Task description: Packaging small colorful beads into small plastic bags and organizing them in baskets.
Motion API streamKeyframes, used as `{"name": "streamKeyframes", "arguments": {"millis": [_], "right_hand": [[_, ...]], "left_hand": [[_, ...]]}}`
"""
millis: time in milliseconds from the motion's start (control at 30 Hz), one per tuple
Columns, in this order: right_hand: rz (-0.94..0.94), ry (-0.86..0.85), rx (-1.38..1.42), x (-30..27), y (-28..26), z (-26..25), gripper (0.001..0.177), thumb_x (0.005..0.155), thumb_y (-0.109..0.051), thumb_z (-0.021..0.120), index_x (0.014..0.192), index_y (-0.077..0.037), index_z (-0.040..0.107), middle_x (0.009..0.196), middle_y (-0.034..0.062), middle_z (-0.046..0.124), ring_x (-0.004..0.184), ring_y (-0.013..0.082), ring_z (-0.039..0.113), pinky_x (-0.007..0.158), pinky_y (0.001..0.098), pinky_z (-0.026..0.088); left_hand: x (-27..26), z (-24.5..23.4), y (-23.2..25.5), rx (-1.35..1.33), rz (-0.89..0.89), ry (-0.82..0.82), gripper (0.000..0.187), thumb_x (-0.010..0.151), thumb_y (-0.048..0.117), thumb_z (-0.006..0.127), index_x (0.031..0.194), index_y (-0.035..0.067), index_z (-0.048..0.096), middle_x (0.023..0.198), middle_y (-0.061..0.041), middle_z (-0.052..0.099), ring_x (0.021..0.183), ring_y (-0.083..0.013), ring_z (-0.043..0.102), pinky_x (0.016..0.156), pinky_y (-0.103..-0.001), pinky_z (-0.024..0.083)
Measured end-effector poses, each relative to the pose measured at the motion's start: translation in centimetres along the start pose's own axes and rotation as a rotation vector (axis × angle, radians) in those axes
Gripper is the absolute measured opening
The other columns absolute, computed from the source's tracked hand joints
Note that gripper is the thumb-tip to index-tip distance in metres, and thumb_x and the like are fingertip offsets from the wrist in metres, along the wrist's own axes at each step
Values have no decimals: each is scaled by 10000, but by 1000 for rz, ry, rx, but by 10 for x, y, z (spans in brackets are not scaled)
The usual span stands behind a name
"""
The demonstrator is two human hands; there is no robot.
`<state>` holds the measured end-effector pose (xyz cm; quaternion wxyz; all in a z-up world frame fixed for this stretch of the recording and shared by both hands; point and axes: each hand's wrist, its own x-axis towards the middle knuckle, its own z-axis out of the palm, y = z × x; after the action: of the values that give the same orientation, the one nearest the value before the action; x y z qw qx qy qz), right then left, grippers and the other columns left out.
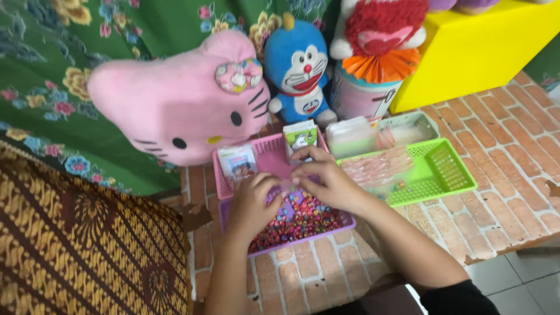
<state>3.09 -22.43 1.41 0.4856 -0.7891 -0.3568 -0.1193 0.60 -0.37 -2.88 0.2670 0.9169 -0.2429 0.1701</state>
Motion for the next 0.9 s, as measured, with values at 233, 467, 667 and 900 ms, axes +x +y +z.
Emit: {"name": "streamKeyframes", "arguments": {"millis": [233,467,667,900], "right_hand": [[-72,-91,-352,-8,-20,-83,106,876,-170,717,952,-108,757,1167,165,639,1062,408,627,895,524,462],[-14,-179,-744,-41,-15,-161,135,895,-307,700,921,-181,740,1180,90,619,1070,363,611,867,536,430],[103,-245,-837,-70,-9,-196,116,904,-293,685,952,-263,786,1242,33,618,1123,246,611,863,487,370],[275,-293,-877,-101,11,-195,118,866,-351,702,914,-254,749,1196,15,615,1121,302,613,916,476,419]], "left_hand": [[4,-9,21,174,-78,-229,684,803,440,773,1421,214,586,1564,-191,408,1410,-453,382,1098,-662,305],[12,-19,32,158,-242,-546,923,835,519,754,1607,274,312,1685,-196,180,1519,-475,188,1185,-684,119],[10,-5,21,229,-216,-554,882,893,631,614,1617,329,210,1701,-72,101,1537,-342,84,1196,-604,59],[10,-6,26,352,-168,-475,944,797,587,711,1610,351,293,1544,-94,434,1399,-336,440,1147,-603,257]]}}
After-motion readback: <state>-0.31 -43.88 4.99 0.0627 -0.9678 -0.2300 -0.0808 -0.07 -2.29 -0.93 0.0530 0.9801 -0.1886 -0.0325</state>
